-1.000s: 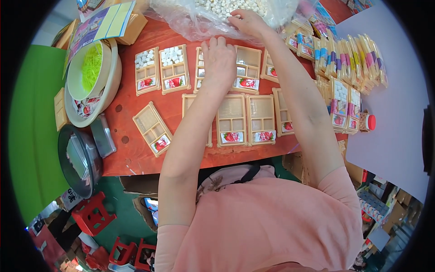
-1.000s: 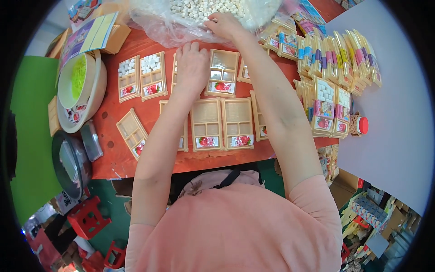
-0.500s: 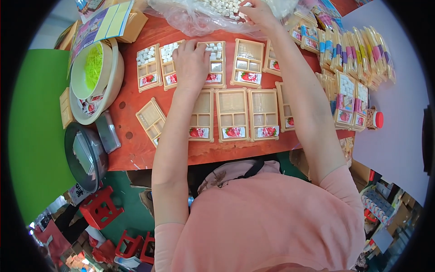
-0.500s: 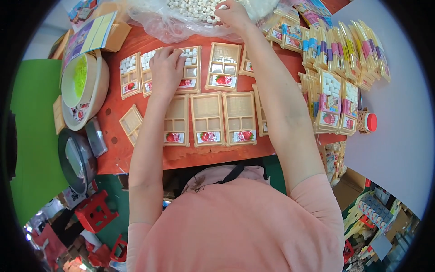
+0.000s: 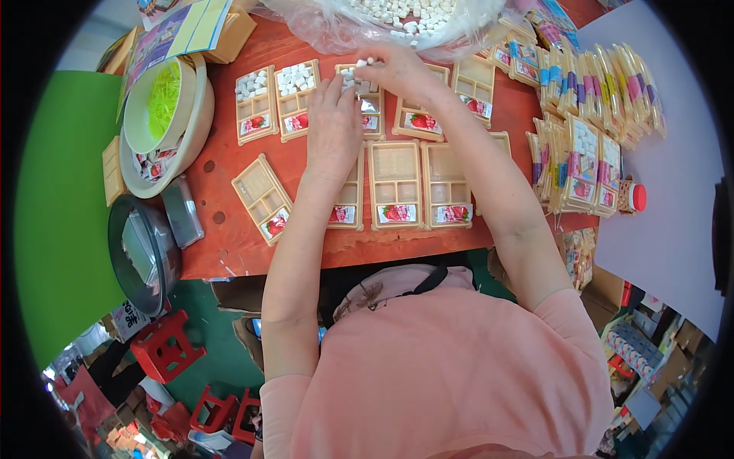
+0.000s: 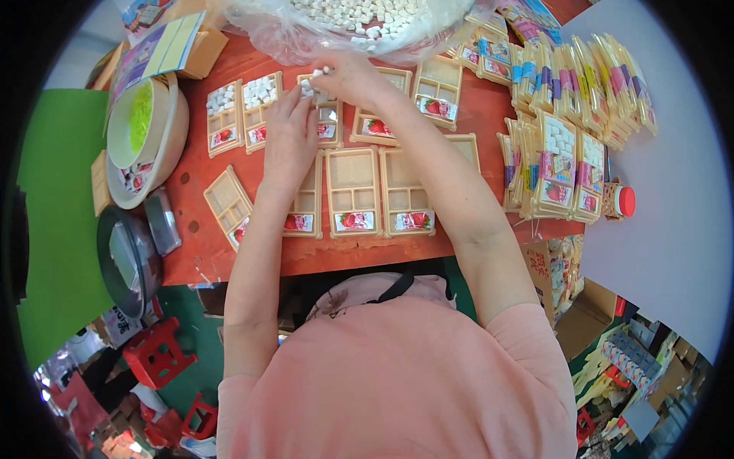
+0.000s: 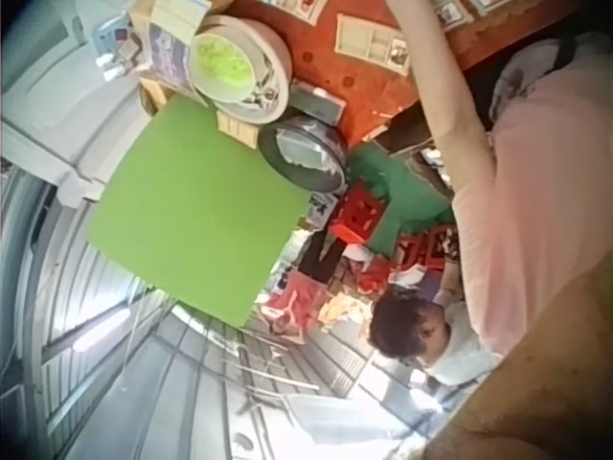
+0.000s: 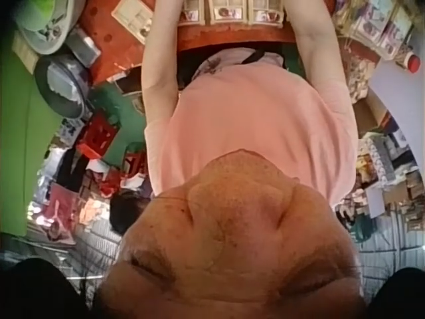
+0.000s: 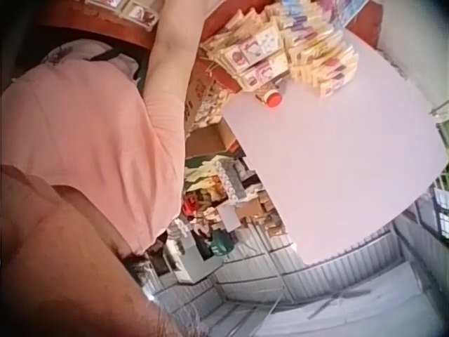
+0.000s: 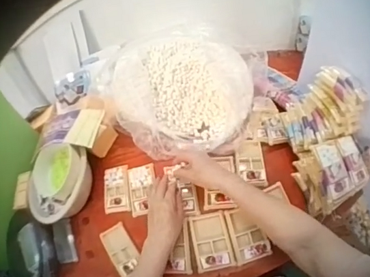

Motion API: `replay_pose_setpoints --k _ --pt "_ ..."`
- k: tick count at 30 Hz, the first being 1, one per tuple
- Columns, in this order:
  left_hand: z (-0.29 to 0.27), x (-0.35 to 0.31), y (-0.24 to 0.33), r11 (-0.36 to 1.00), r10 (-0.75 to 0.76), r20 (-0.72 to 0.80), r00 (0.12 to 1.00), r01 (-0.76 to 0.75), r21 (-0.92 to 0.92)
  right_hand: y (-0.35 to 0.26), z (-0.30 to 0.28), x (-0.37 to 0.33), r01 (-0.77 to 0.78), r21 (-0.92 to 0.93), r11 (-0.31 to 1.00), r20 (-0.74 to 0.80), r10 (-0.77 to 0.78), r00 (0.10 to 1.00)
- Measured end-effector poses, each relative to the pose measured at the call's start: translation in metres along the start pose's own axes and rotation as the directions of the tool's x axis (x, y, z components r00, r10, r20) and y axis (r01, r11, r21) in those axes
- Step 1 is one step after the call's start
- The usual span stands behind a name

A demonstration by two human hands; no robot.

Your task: Packaging small incense or ritual items into wooden frames and applying labels.

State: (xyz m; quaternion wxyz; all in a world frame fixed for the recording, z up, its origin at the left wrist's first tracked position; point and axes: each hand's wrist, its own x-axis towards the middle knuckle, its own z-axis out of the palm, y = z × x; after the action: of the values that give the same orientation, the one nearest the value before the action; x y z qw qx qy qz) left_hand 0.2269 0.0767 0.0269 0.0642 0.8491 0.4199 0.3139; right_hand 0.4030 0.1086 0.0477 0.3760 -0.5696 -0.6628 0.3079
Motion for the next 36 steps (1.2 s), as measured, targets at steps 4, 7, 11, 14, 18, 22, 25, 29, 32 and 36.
replay_pose_setpoints --k 4,7,11,14,18,22,25,29,32,36 --pt "-0.006 -0.004 0.000 0.999 -0.020 0.014 1.000 0.021 -0.027 -0.001 0.003 -0.002 0.006 -0.067 0.998 -0.040 -0.008 0.999" --pt "-0.005 -0.003 0.003 1.000 0.007 -0.001 1.000 -0.008 -0.017 -0.002 0.003 -0.003 -0.054 -0.091 0.994 0.049 0.059 0.997" --pt "0.000 -0.001 0.008 1.000 0.004 0.008 1.000 -0.004 -0.007 0.002 0.006 -0.002 -0.080 0.007 0.997 -0.001 0.080 0.997" --pt "-0.001 -0.005 0.007 0.999 -0.038 0.044 0.998 0.039 -0.006 -0.008 -0.003 -0.005 -0.241 0.220 0.945 0.036 0.239 0.970" --pt "-0.003 -0.001 0.012 0.999 0.011 0.075 0.997 -0.014 0.042 -0.013 -0.028 -0.004 -0.243 0.647 0.723 0.088 0.245 0.965" --pt "0.006 0.007 0.025 0.986 0.130 0.133 0.982 -0.142 0.082 -0.006 -0.053 0.007 -0.196 0.391 0.899 -0.155 0.275 0.949" --pt "0.015 0.006 0.024 0.996 0.066 0.202 0.977 -0.078 0.052 0.017 -0.070 0.015 -0.213 -0.146 0.966 -0.231 0.176 0.957" --pt "0.008 0.008 0.024 0.998 0.052 0.272 0.961 -0.062 0.026 0.042 -0.081 0.022 -0.112 -0.292 0.950 -0.295 0.023 0.955" --pt "0.002 0.008 0.022 0.999 0.047 0.253 0.966 -0.039 -0.038 0.030 -0.083 0.030 -0.236 -0.182 0.955 -0.291 0.177 0.940" --pt "-0.004 0.009 0.025 0.995 0.059 0.204 0.977 -0.040 -0.096 0.058 -0.073 0.062 -0.200 -0.343 0.918 -0.256 0.114 0.960"
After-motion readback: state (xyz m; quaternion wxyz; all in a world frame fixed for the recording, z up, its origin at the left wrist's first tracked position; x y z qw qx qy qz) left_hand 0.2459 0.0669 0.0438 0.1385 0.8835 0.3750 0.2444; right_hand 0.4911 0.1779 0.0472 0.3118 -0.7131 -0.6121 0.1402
